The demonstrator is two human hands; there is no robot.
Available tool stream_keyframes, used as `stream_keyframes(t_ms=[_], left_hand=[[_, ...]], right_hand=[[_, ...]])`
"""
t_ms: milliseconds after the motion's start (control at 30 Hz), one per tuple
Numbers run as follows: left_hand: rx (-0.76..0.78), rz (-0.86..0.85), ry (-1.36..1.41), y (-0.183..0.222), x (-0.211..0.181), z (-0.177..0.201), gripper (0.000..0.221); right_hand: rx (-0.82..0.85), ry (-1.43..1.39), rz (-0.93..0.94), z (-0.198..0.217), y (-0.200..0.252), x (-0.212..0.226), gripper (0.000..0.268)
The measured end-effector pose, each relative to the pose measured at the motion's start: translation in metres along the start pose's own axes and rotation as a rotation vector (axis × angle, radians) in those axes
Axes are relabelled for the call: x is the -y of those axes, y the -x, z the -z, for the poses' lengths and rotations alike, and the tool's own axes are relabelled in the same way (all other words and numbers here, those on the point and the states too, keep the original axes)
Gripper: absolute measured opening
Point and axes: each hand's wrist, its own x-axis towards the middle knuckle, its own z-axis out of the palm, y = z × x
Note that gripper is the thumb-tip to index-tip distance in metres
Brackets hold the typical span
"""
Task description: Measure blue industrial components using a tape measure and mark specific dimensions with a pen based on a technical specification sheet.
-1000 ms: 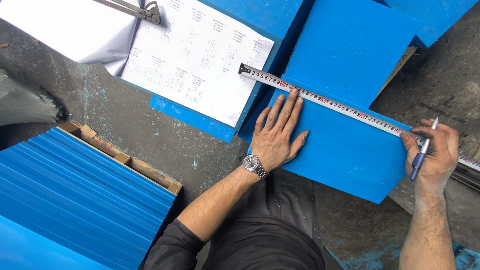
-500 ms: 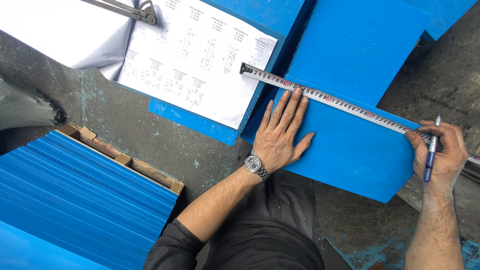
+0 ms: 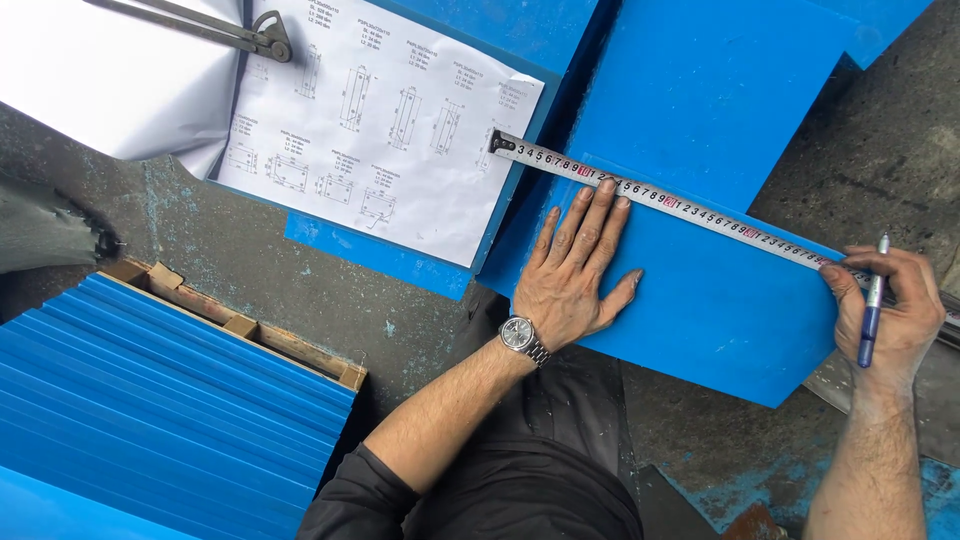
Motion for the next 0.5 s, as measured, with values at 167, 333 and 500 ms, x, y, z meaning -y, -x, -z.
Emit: stream_keyframes(t_ms=[167,333,500], left_hand=[[-0.044,-0.007,0.038,0.002,0.001,-0.003,0.077],[-0.022,0.007,0.006,0.002,0.000,-0.002,0.077],[-0.047,0.008,-0.033,0.002,-0.001,-0.003,0.077]], right_hand=[[-0.003,0.024,-0.014,-0.002,0.006,-0.007,0.032],[0.008,0.039,-0.008,0.000,0.007,-0.010,0.029],[0.032,-0.006,0.001,0.000,0.009,-0.021,0.029]])
